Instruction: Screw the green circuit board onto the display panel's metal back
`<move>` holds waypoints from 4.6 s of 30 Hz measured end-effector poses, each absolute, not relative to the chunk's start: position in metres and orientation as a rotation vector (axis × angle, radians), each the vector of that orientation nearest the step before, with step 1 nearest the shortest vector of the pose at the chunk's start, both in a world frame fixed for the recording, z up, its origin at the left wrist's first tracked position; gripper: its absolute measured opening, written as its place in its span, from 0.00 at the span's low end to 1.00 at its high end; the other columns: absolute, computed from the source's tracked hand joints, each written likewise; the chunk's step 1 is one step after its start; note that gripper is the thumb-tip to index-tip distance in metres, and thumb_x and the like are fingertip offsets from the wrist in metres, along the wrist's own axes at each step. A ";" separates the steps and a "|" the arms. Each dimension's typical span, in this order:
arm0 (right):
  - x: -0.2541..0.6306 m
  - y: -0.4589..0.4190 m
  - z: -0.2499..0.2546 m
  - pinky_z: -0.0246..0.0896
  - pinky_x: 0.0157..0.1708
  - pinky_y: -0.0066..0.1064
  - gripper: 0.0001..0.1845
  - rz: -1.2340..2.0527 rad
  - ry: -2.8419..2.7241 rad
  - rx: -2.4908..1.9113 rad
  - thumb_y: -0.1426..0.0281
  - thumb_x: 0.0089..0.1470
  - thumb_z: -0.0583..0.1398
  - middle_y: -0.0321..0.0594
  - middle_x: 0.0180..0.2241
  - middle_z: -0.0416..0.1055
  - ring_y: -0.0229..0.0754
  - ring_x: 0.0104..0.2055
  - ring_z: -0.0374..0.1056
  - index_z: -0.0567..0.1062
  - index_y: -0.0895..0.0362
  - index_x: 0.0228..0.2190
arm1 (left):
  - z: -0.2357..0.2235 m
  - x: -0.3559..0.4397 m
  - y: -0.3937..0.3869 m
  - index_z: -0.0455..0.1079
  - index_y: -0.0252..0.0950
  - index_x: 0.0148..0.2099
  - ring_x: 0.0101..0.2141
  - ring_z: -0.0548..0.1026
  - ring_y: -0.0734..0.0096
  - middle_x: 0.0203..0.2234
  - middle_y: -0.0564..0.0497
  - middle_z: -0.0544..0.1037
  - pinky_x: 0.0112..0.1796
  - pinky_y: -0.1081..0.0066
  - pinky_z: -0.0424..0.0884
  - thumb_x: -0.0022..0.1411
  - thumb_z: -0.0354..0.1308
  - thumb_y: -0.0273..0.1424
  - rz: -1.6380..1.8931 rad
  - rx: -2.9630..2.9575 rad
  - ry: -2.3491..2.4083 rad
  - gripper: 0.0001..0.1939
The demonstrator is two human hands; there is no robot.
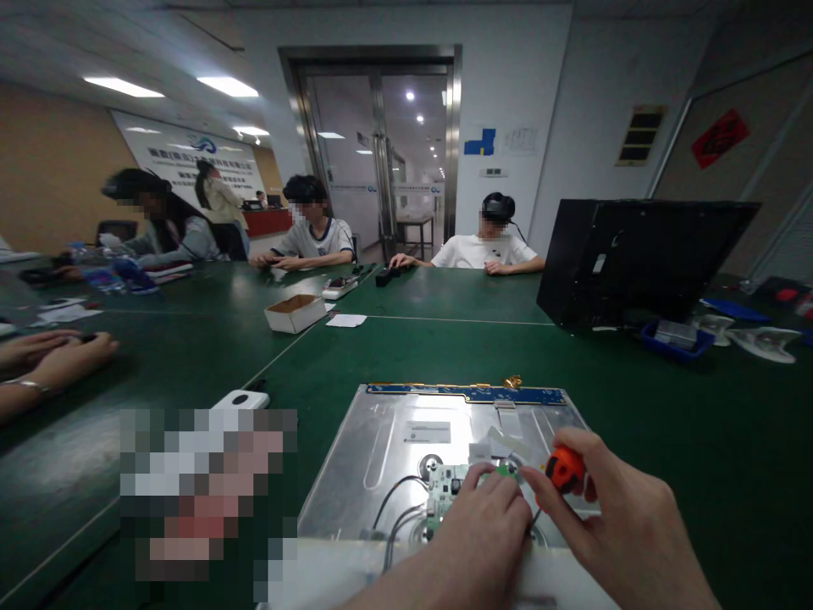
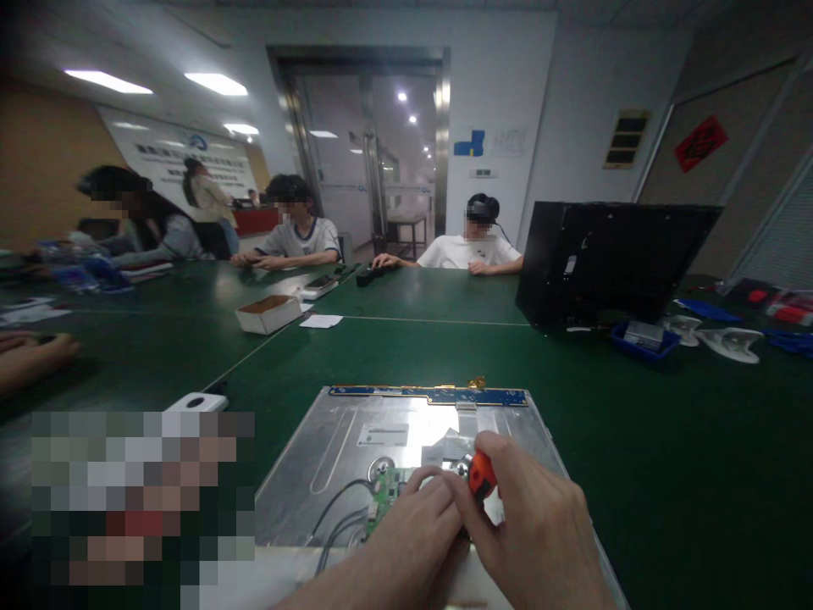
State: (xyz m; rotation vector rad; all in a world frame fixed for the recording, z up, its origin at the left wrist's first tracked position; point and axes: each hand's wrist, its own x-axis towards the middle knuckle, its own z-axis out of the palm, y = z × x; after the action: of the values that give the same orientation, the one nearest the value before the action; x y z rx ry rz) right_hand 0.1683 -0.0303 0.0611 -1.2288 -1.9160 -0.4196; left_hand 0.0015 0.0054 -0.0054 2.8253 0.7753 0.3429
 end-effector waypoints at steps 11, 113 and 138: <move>0.175 -0.022 0.058 0.63 0.15 0.24 0.19 -0.341 -1.904 -1.293 0.51 0.65 0.52 0.32 0.23 0.69 0.35 0.16 0.66 0.68 0.54 0.42 | -0.019 0.003 0.008 0.68 0.34 0.42 0.43 0.74 0.59 0.39 0.47 0.77 0.55 0.58 0.59 0.65 0.58 0.29 0.430 2.934 0.835 0.04; 0.171 -0.029 0.066 0.61 0.23 0.25 0.14 -0.192 -1.943 -1.067 0.73 0.61 0.56 0.37 0.31 0.71 0.35 0.24 0.65 0.67 0.56 0.49 | 0.007 -0.003 0.001 0.67 0.37 0.48 0.48 0.72 0.54 0.45 0.44 0.75 0.59 0.51 0.55 0.62 0.56 0.28 0.397 2.751 0.787 0.12; 0.171 -0.030 0.065 0.63 0.23 0.27 0.14 -0.168 -1.934 -1.070 0.72 0.61 0.59 0.40 0.36 0.72 0.36 0.25 0.65 0.68 0.56 0.49 | 0.008 -0.003 0.002 0.66 0.36 0.48 0.48 0.71 0.54 0.45 0.44 0.74 0.58 0.51 0.56 0.63 0.55 0.29 0.397 2.750 0.771 0.11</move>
State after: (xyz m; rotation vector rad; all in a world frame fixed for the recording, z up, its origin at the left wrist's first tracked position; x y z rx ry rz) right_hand 0.1706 -0.0295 0.0654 -1.0703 -1.9341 -0.1677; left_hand -0.0028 0.0017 0.0077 2.7503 0.7710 0.3971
